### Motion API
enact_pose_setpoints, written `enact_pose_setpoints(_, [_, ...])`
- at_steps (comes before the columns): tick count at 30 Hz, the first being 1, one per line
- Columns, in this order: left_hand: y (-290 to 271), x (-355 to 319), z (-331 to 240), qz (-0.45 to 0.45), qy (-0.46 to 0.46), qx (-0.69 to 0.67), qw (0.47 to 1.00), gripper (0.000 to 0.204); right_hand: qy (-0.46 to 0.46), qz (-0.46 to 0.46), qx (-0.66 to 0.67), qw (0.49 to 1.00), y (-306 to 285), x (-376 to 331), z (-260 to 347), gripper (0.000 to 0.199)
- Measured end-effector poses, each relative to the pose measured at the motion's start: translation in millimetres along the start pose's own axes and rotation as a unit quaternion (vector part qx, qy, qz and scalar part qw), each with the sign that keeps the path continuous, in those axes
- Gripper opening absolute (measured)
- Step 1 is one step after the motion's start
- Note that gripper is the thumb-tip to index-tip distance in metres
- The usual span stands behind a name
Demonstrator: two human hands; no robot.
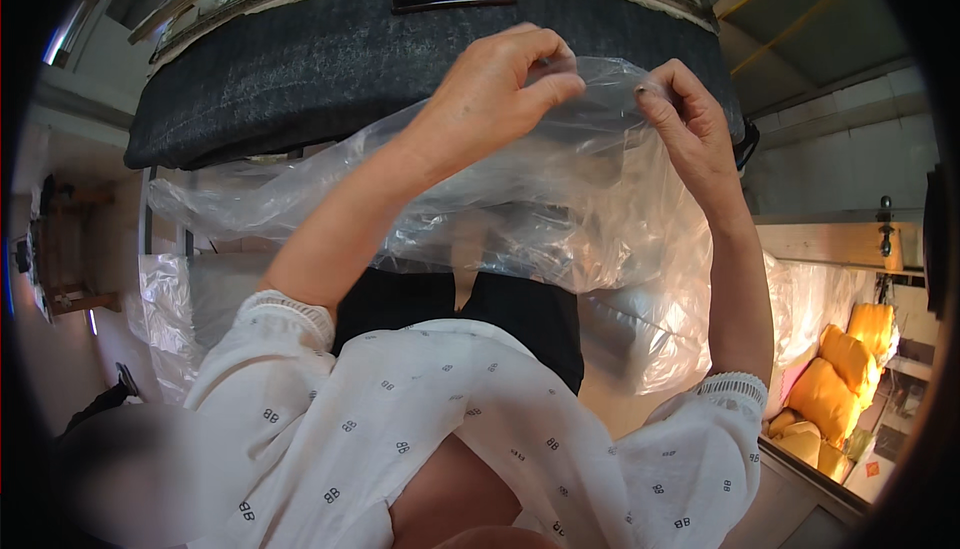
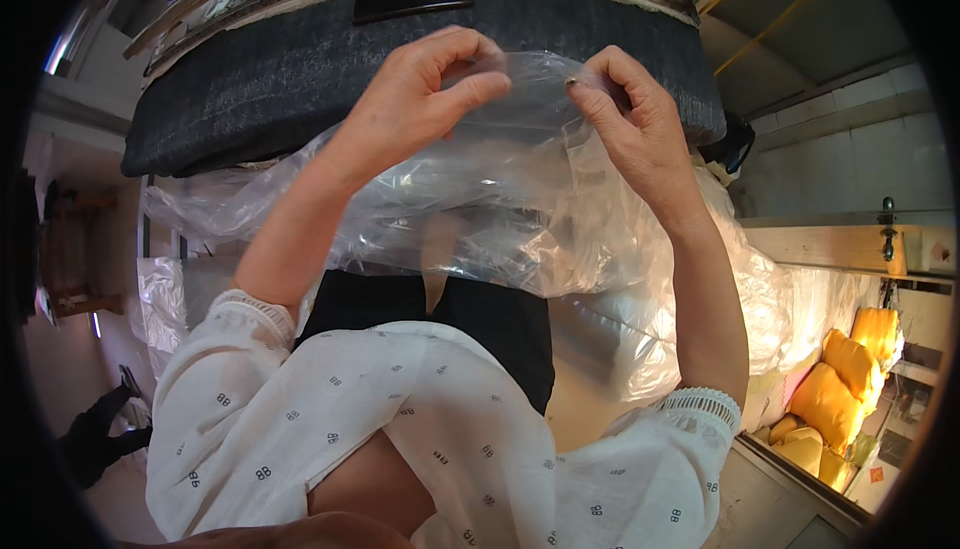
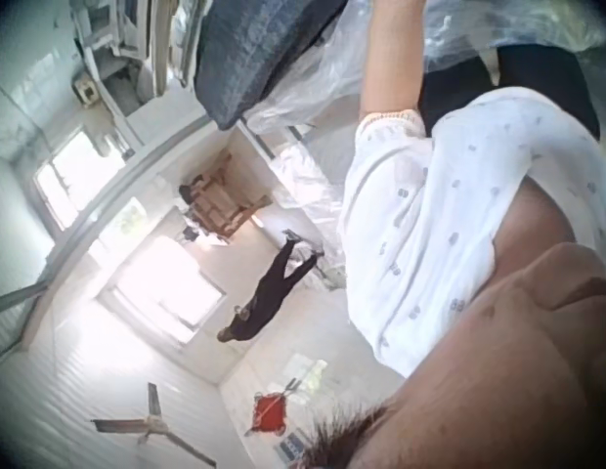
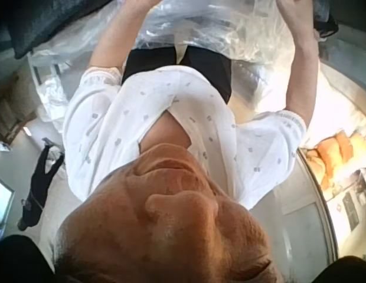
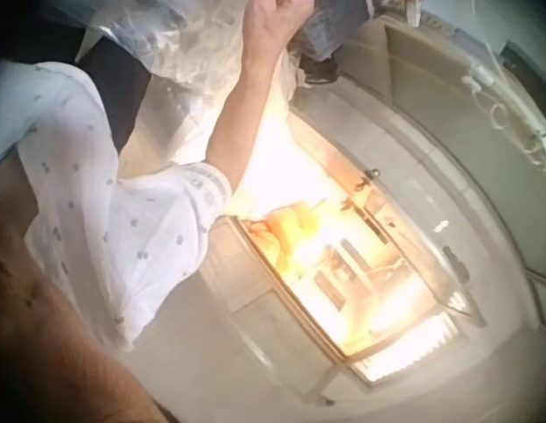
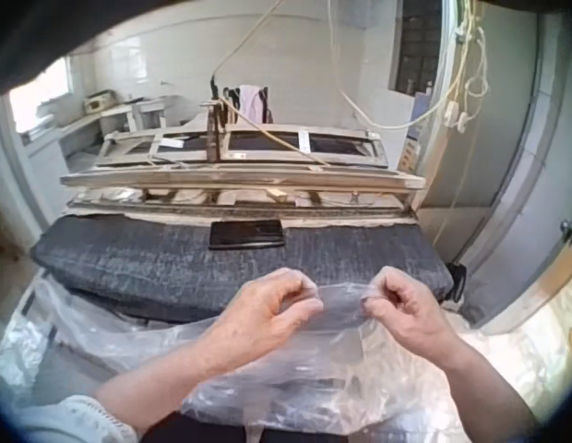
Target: The recorder is wrapping a large grey rectangular object with a large sheet of clear plastic on a workbench.
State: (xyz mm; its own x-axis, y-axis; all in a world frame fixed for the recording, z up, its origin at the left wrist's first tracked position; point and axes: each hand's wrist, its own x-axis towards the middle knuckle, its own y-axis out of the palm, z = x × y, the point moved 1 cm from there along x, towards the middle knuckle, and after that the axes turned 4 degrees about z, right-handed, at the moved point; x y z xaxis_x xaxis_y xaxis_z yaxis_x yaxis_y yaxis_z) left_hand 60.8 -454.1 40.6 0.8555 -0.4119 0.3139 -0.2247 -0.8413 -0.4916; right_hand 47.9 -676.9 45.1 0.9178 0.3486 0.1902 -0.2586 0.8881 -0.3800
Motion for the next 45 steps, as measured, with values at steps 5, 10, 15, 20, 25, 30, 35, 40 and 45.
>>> enact_pose_setpoints(5, [21.4,-49.9,34.0,-0.043,-0.091,-0.165,0.981,0.006,0.017,0.058,-0.16,0.985,-10.2,-25.4,-13.0,0.018])
enact_pose_setpoints(10, [-84.2,-123.3,71.0,-0.189,-0.11,0.12,0.968,0.002,0.261,0.169,-0.191,0.931,-28.8,-102.8,-104.7,0.02])
enact_pose_setpoints(15, [-303.4,-239.2,94.5,-0.402,-0.175,0.397,0.806,0.019,0.269,0.09,-0.465,0.839,-84.2,-194.0,-170.5,0.014])
enact_pose_setpoints(20, [-372.3,-235.7,118.3,-0.37,-0.175,0.5,0.763,0.03,0.494,0.177,-0.645,0.555,-194.7,-270.0,-220.0,0.014])
enact_pose_setpoints(25, [-358.5,-195.7,200.7,-0.272,-0.241,0.393,0.845,0.035,0.263,-0.167,-0.729,0.609,-335.3,-191.5,-169.8,0.03])
enact_pose_setpoints(30, [-339.1,-183.9,277.7,-0.382,-0.285,0.439,0.762,0.033,-0.03,-0.411,-0.287,0.865,-287.1,-17.3,-80.4,0.047])
enact_pose_setpoints(35, [-315.0,-129.6,267.6,-0.416,-0.263,0.409,0.769,0.029,0.177,-0.074,-0.281,0.94,-256.2,14.0,-176.9,0.051])
enact_pose_setpoints(40, [-314.0,-133.5,275.0,-0.441,-0.294,0.364,0.766,0.027,0.088,-0.057,-0.465,0.879,-153.6,32.5,-182.0,0.058])
enact_pose_setpoints(45, [-317.2,-128.1,284.2,-0.459,-0.232,0.388,0.765,0.028,0.16,-0.086,-0.425,0.887,-169.2,47.4,-187.5,0.064])
